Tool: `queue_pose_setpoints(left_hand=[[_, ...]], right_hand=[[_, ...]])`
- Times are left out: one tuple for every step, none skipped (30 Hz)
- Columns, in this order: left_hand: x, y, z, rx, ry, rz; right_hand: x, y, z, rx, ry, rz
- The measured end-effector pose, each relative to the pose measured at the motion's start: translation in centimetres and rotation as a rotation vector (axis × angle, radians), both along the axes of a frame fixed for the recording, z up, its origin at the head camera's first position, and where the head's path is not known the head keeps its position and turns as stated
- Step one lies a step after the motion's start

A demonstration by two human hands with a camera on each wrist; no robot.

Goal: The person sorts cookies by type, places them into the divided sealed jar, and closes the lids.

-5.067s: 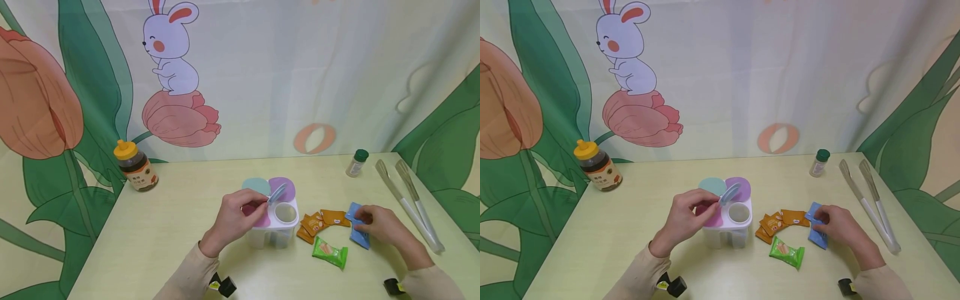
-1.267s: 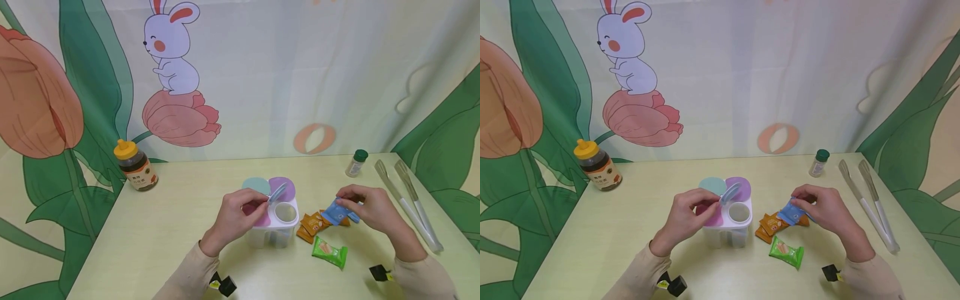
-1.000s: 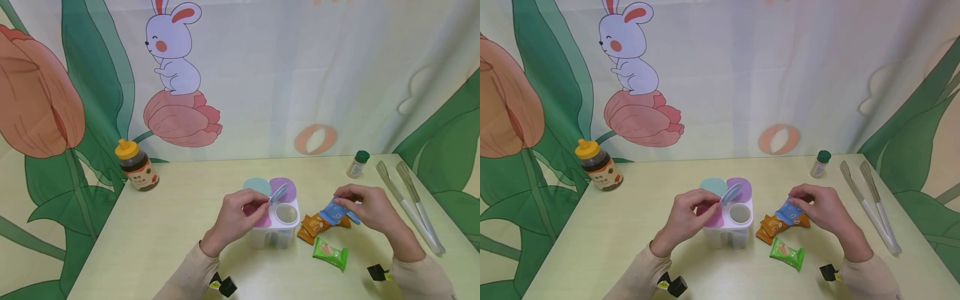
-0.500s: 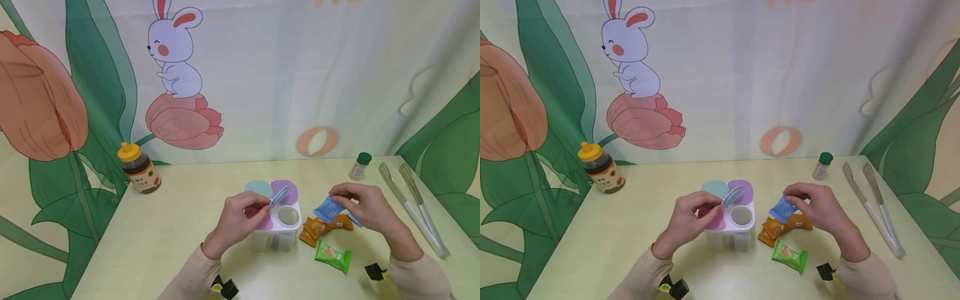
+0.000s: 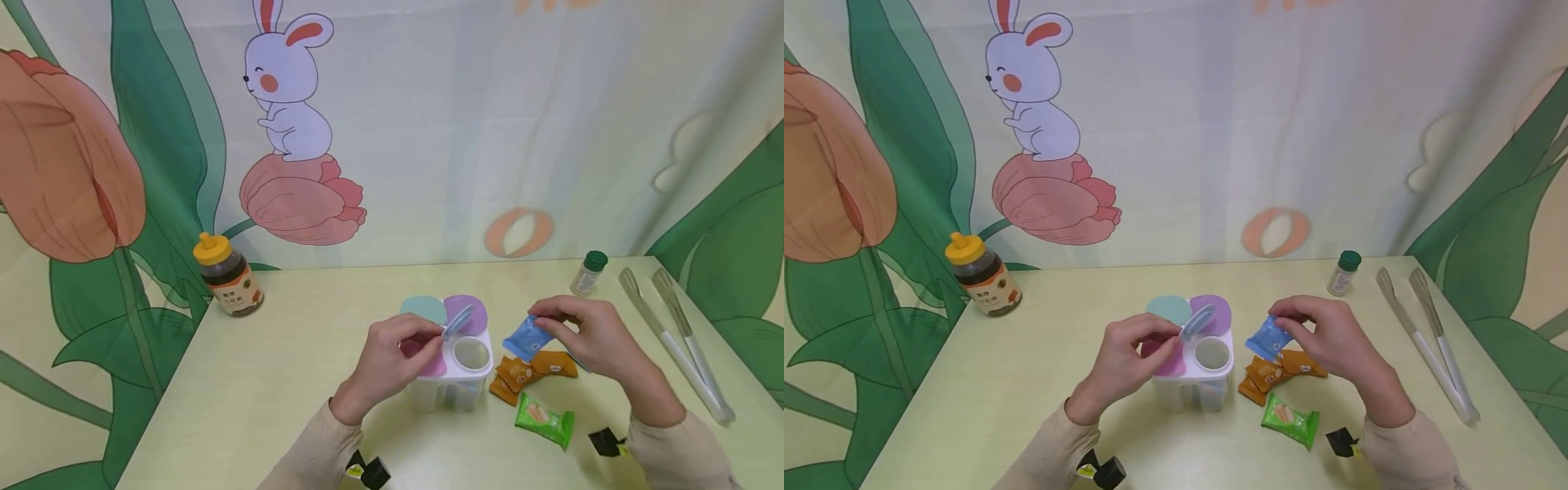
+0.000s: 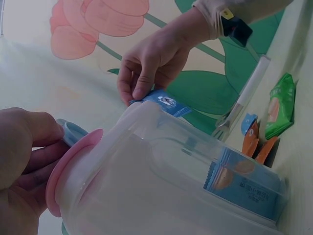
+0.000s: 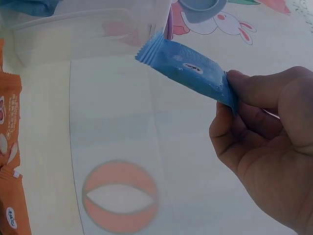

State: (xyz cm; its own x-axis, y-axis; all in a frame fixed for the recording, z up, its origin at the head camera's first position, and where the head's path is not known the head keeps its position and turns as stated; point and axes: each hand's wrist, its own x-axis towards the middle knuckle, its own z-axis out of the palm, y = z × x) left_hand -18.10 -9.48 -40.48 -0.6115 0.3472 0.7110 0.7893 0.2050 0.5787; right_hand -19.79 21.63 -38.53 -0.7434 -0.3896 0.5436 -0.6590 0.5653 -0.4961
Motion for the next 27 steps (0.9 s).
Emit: queue_pose_setpoints(left_hand=[[0.0,0.0,0.0,-0.001,0.001,0.001],[0.0,0.0,0.0,0.002,0.002,0.0],[0.0,0.1,0.0,0.004,0.004,0.0],[0.0,0.1,-0.1,0.005,0.008,0.0],[0.0,0.1,-0.1,0.006,0.012,0.0],[0.0,0.1,-0.1,0.007,0.016,0.0],[0.0,0.1,-0.1,0.008,0.019,0.0],[0.0,0.1,0.0,0.009,0.021,0.0],[0.0,0.1,0.0,0.008,0.023,0.001],[0.0,0.1,0.0,0.006,0.023,0.002],[0.0,0.1,0.0,0.004,0.023,0.003],[0.0,0.1,0.1,0.004,0.019,0.003],[0.0,0.1,0.1,0.001,0.014,0.003],[0.0,0.1,0.1,0.0,0.009,0.002],[0.0,0.1,0.1,0.001,0.004,0.0],[0.0,0.1,0.2,0.0,0.001,-0.001],[0.0,0.1,0.1,-0.001,0.002,0.0],[0.0,0.1,0.1,0.0,0.002,0.0],[0.0,0.1,0.1,-0.001,0.004,0.001],[0.0,0.2,0.2,0.0,0.006,0.003],[0.0,0.2,0.1,0.0,0.008,0.004],[0.0,0.1,0.1,0.0,0.012,0.006],[0.0,0.1,0.1,0.001,0.015,0.006],[0.0,0.1,0.2,0.002,0.015,0.004],[0.0,0.1,0.2,0.002,0.017,0.003],[0.0,0.1,0.2,0.002,0.017,0.001],[0.0,0.1,0.1,0.002,0.018,-0.001]], right_hand=[[0.0,-0.1,0.1,-0.001,0.002,0.004],[0.1,-0.2,0.1,-0.002,0.002,0.009],[0.1,-0.3,0.2,-0.004,0.002,0.014],[0.1,-0.3,0.2,-0.007,0.001,0.022],[0.1,-0.4,0.3,-0.008,0.001,0.029],[0.1,-0.5,0.3,-0.01,0.002,0.035],[0.1,-0.6,0.4,-0.011,0.005,0.042],[0.0,-0.6,0.5,-0.014,0.008,0.048],[0.0,-0.7,0.5,-0.017,0.012,0.055],[0.0,-0.8,0.6,-0.02,0.015,0.061],[0.0,-0.9,0.6,-0.025,0.019,0.067],[0.0,-0.9,0.7,-0.028,0.022,0.072],[0.0,-1.0,0.7,-0.032,0.028,0.083],[0.0,-1.1,0.7,-0.037,0.028,0.091],[0.0,-1.2,0.7,-0.041,0.03,0.099],[0.0,-1.3,0.8,-0.044,0.033,0.108],[-0.1,-1.4,0.8,-0.049,0.034,0.118],[-0.1,-1.5,0.8,-0.049,0.038,0.127],[-0.1,-1.7,0.9,-0.05,0.04,0.138],[-0.2,-1.8,0.9,-0.054,0.039,0.146],[-0.2,-1.9,0.9,-0.055,0.042,0.154],[-0.3,-2.0,1.0,-0.057,0.045,0.164],[-0.3,-2.1,1.1,-0.06,0.047,0.172],[-0.3,-2.2,1.2,-0.06,0.052,0.178],[-0.4,-2.4,1.2,-0.063,0.054,0.184],[-0.4,-2.5,1.3,-0.064,0.057,0.188],[-0.4,-2.5,1.3,-0.062,0.065,0.188]])
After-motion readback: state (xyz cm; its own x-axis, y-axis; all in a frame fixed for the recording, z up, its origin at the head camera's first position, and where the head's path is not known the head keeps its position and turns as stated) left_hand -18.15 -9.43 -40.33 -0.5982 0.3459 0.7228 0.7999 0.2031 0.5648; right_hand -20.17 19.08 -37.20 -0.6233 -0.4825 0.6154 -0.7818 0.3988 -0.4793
